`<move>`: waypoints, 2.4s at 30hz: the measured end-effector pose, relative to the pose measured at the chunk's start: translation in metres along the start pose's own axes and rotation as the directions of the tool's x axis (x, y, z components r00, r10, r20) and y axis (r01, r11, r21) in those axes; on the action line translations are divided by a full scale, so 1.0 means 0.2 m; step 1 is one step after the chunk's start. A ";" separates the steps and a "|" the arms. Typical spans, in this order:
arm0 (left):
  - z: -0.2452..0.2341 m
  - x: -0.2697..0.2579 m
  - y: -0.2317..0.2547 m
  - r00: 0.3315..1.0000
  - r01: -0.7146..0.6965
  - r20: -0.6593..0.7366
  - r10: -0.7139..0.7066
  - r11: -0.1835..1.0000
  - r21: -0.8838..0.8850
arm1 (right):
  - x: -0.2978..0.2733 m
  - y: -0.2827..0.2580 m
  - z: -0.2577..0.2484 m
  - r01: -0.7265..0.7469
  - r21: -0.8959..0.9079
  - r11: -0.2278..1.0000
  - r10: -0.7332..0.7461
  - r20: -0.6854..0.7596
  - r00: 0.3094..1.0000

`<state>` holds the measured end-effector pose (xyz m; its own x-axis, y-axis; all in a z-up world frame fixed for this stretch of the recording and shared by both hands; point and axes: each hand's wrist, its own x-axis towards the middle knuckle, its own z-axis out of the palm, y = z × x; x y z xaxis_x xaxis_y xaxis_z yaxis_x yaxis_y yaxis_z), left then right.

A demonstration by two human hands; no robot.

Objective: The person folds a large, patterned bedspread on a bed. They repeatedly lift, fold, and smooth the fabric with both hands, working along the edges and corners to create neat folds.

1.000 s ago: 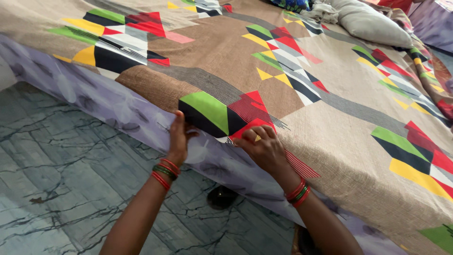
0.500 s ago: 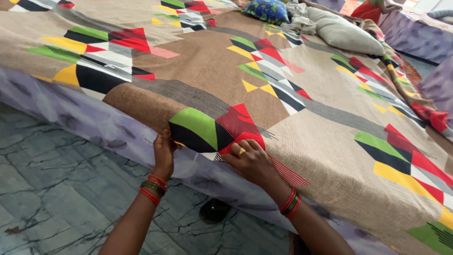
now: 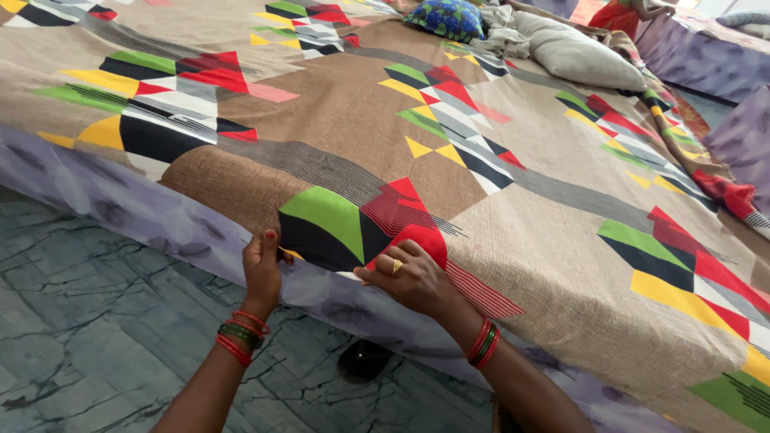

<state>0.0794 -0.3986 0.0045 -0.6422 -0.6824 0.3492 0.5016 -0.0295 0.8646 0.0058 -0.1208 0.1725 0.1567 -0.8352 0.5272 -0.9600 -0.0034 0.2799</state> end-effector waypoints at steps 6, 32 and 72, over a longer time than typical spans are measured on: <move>0.02 0.07 0.00 0.987 0.152 0.030 -0.156 0.981 0.120 | 0.02 -0.04 0.06 -0.059 -0.087 0.994 0.062 0.031 0.998; -0.17 0.17 -0.08 0.997 -0.068 -0.022 0.069 0.997 0.034 | 0.07 -0.10 0.09 -0.206 -0.135 0.969 0.210 0.019 0.978; -0.07 0.12 0.24 0.993 0.035 -0.098 -0.059 0.972 -0.233 | -0.04 0.00 0.04 0.043 -0.003 0.999 -0.043 -0.023 0.999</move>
<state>0.0957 -0.4272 0.0503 -0.6112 -0.7474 0.2604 0.5999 -0.2229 0.7684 0.0029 -0.1187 0.1628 0.2028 -0.8216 0.5327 -0.9518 -0.0376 0.3044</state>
